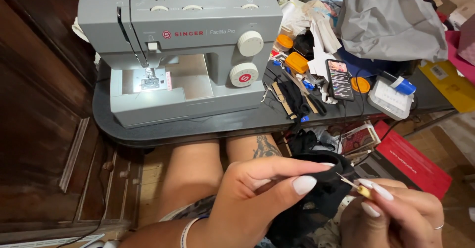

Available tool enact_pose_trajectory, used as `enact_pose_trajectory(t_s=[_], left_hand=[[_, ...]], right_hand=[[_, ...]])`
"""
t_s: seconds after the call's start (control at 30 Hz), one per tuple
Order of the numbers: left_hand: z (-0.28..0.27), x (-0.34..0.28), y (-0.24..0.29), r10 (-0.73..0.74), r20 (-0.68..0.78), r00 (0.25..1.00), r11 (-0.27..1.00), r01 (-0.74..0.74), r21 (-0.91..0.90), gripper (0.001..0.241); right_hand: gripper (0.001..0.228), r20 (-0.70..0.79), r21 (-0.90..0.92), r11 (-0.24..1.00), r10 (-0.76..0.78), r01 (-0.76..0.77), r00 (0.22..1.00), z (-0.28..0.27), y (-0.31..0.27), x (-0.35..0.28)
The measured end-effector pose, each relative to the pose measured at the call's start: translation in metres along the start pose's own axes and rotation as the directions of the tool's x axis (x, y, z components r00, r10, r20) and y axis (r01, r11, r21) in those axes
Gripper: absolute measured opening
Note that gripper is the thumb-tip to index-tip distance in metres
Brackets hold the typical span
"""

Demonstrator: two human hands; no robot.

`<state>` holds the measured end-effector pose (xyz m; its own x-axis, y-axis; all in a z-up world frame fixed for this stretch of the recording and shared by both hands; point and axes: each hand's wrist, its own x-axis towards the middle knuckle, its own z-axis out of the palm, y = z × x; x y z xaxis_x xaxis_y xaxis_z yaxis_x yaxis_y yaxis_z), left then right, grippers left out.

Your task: The person trims a piece of black fabric with shears, then manipulates the bobbin and threads the needle of a sewing machine.

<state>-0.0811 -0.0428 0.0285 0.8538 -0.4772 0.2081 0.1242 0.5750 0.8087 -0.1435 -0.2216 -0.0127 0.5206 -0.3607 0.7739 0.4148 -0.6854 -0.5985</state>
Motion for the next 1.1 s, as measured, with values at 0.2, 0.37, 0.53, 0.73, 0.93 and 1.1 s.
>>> enact_pose_trajectory(t_s=[0.2, 0.37, 0.53, 0.73, 0.93, 1.1], left_hand=[[-0.001, -0.002, 0.001, -0.022, 0.021, 1.0, 1.0, 0.022, 0.007, 0.03], [-0.001, 0.0, -0.001, 0.011, 0.027, 1.0, 1.0, -0.012, 0.026, 0.03], [-0.002, 0.001, -0.006, 0.027, 0.032, 0.999, 1.0, -0.027, 0.007, 0.029], [-0.002, 0.003, -0.008, -0.092, 0.052, 0.994, 0.979, 0.1, -0.18, 0.03], [-0.001, 0.003, -0.007, -0.092, 0.034, 0.995, 0.981, 0.097, -0.17, 0.029], [0.004, 0.0, 0.001, -0.148, 0.076, 0.986, 0.972, 0.159, -0.171, 0.036]], right_hand=[[0.009, 0.004, -0.003, 1.0, -0.013, 0.013, 1.0, -0.003, 0.004, 0.0], [0.013, -0.006, 0.007, 0.999, -0.038, 0.038, 0.999, -0.001, 0.012, 0.002], [0.014, -0.115, 0.251, 0.968, 0.034, -0.004, 0.993, 0.013, 0.035, -0.001], [0.02, -0.114, 0.447, 0.894, 0.023, 0.03, 0.993, 0.018, 0.05, 0.002], [0.023, -0.051, 0.493, 0.869, 0.08, -0.044, 0.995, 0.017, 0.047, 0.003], [0.023, -0.032, 0.414, 0.91, 0.023, -0.007, 0.999, 0.015, 0.048, 0.002]])
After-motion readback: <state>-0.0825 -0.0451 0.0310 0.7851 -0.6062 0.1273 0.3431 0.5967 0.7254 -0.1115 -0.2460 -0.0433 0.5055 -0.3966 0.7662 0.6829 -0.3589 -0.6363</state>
